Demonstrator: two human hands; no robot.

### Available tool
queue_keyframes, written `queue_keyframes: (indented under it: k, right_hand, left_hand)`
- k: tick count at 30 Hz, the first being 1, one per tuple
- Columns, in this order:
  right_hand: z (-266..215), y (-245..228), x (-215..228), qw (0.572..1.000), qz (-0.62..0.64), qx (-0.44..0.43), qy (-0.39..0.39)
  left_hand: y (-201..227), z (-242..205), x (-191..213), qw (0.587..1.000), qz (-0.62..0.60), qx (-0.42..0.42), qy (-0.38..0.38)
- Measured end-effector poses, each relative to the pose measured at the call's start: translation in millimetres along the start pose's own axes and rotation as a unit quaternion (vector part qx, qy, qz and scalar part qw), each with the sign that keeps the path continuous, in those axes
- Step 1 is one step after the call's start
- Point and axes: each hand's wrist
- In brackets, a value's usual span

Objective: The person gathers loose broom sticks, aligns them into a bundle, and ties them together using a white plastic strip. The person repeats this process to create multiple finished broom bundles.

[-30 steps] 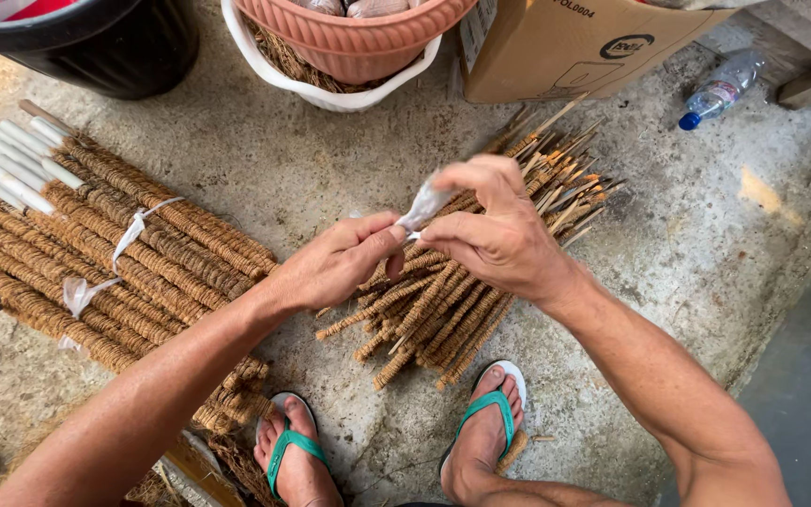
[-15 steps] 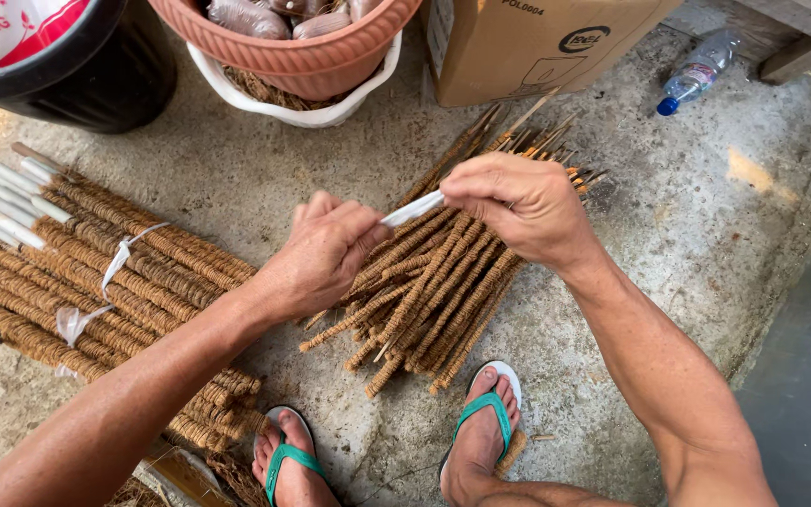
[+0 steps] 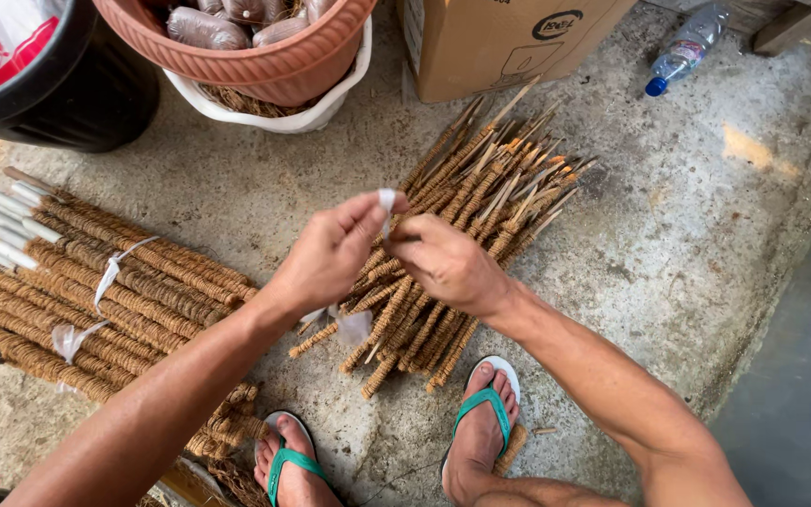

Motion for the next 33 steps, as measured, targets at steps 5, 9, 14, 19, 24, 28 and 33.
queue_keyframes:
  k: [5,9,14,19,24,28,33]
  right_hand:
    - [-0.1,-6.9,23.5,0.992,0.082,-0.092,0.021]
    - [6.1,-8.3,31.0,0.967,0.175,-0.184,0.005]
    - [6.3,-4.8,27.2,0.88,0.428,-0.206,-0.014]
    - [0.1,3.0,21.2,0.857,0.413,-0.289,-0.106]
    - [-0.6,11.7,24.7,0.833,0.479,-0.249,-0.12]
    - [2.9,10.6,30.7,0.913,0.329,-0.2,-0.134]
    - [4.6,-10.0,28.2,0.961,0.162,-0.209,-0.086]
  left_hand:
    - [-3.5,-11.0,-2.6,0.969,0.132,0.156,-0.136]
    - [-2.7,-13.2,-9.2,0.954,0.183,0.172,-0.163]
    - [2.4,-19.0,-2.4,0.947,-0.04,0.305,-0.093]
    - [10.6,-24.0,2.7,0.932,-0.122,0.33,-0.089]
    - [13.9,-27.1,3.9,0.929,-0.1,0.345,-0.089]
    - [10.1,-32.5,1.6,0.932,-0.118,0.342,-0.039]
    - [3.5,-37.1,2.7,0.889,-0.237,0.385,0.07]
Point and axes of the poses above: each hand's wrist, its own z-axis towards the middle knuckle, its own x-axis out of the back of the hand, y = z × x, and after that the axes turned 4 degrees about -z, right-handed
